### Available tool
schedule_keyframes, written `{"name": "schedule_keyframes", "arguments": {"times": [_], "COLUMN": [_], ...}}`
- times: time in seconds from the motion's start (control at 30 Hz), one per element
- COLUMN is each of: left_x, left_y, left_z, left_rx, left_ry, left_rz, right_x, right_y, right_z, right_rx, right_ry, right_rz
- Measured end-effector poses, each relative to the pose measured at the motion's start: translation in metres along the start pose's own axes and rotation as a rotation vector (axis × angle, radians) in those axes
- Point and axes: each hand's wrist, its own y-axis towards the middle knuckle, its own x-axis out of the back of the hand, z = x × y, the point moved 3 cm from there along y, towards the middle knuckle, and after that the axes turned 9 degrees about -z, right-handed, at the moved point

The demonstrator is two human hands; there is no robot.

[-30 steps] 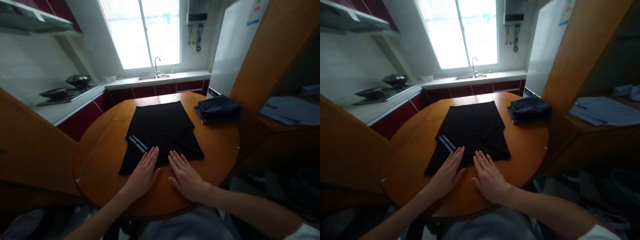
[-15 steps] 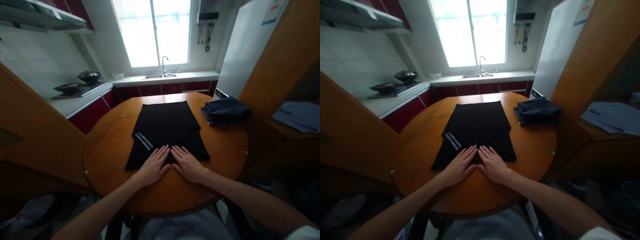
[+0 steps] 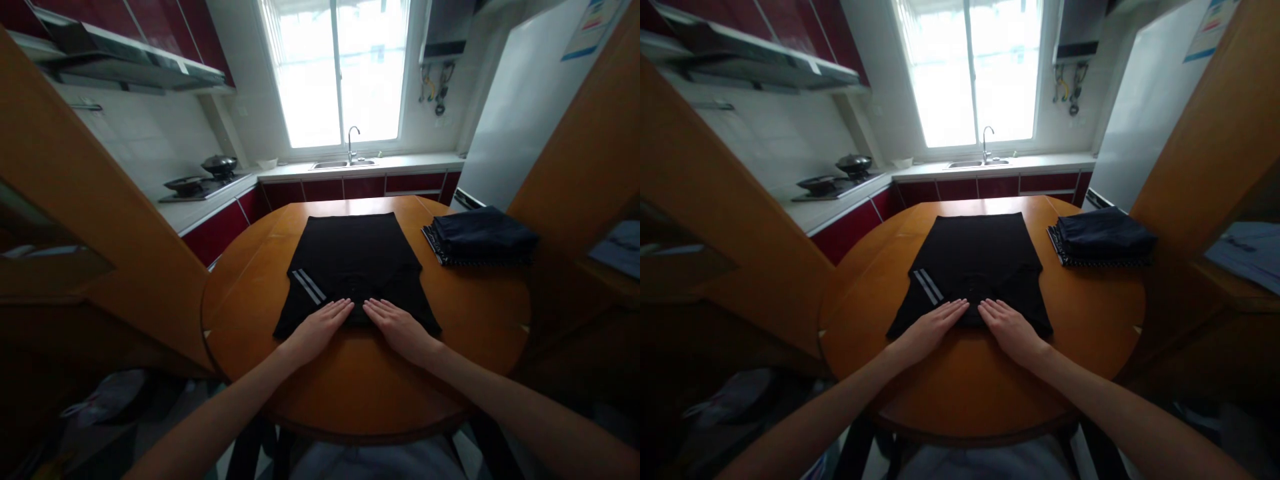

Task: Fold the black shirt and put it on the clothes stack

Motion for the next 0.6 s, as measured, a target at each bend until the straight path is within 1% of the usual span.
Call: {"name": "schedule_keyframes", "arguments": {"times": [0.17,0.27,0.33,0.47,0.6], "left_x": [0.008,0.011,0.012,0.01,0.014], "left_y": [-0.008,-0.011,-0.014,-0.028,-0.039], "left_z": [0.012,0.01,0.003,-0.019,-0.041], "left_rx": [-0.014,-0.004,-0.005,-0.011,0.011], "left_ry": [-0.023,0.006,0.027,0.062,0.064], "left_rz": [0.054,0.076,0.085,0.081,0.078], "right_x": [0.002,0.004,0.004,0.006,0.021], "right_y": [-0.004,-0.006,-0.01,-0.028,-0.043], "right_z": [-0.009,-0.01,-0.008,0.002,0.016], "right_rx": [0.034,0.049,0.064,0.08,0.074], "right_ry": [0.084,0.095,0.097,0.101,0.127], "right_rz": [0.026,0.026,0.026,0.036,0.072]}}
